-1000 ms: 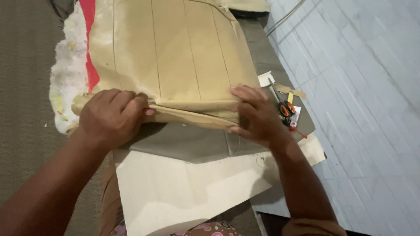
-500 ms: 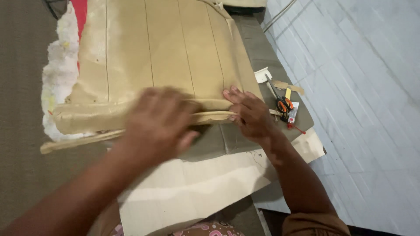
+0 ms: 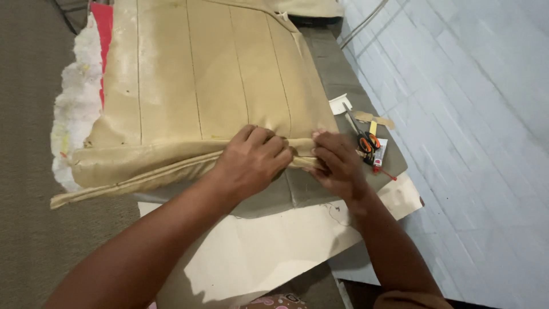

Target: Trimming excess material and hand-sewing the edges of a leather seat cover

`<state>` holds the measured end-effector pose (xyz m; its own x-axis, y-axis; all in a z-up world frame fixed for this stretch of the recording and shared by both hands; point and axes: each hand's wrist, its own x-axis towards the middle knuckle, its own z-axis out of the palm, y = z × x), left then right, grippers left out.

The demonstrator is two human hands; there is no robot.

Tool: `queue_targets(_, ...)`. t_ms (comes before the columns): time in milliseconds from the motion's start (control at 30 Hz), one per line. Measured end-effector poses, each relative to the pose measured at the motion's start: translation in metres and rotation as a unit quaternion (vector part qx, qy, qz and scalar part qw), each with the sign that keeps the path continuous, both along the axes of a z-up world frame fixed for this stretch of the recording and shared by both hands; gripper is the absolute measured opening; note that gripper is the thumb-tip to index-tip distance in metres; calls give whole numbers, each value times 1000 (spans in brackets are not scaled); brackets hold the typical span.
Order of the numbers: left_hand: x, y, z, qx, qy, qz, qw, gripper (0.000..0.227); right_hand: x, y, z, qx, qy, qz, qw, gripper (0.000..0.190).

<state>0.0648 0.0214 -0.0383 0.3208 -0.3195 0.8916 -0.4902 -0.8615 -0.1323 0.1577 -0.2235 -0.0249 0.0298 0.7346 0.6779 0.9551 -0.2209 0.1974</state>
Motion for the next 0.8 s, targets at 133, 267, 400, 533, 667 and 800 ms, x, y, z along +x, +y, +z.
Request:
queue_targets(133,1,-1,-3,-2,-23,0,1000,17,3,0,-7,13,55,8,998,23)
queue_targets(267,8,-2,-4,-6,-34,44,998,15,14,1,-5,38,158,-12,987,23)
queue_targets(400,3,-1,3,4,-3,68,998,10,10,14,6,44,207,-25,977,54)
queue_targets(533,3,-3,8,3,5,90,996,5,-1,33,8,68,157,-32,985,28)
queue_targets(667,-2,-1,20,-26,52,34,998,5,3,38,0,82,212,-42,973,16)
queue_targets(800,-41,17,45,-23,6,18,1000,10,1,35,15,78,303,-47,949,12)
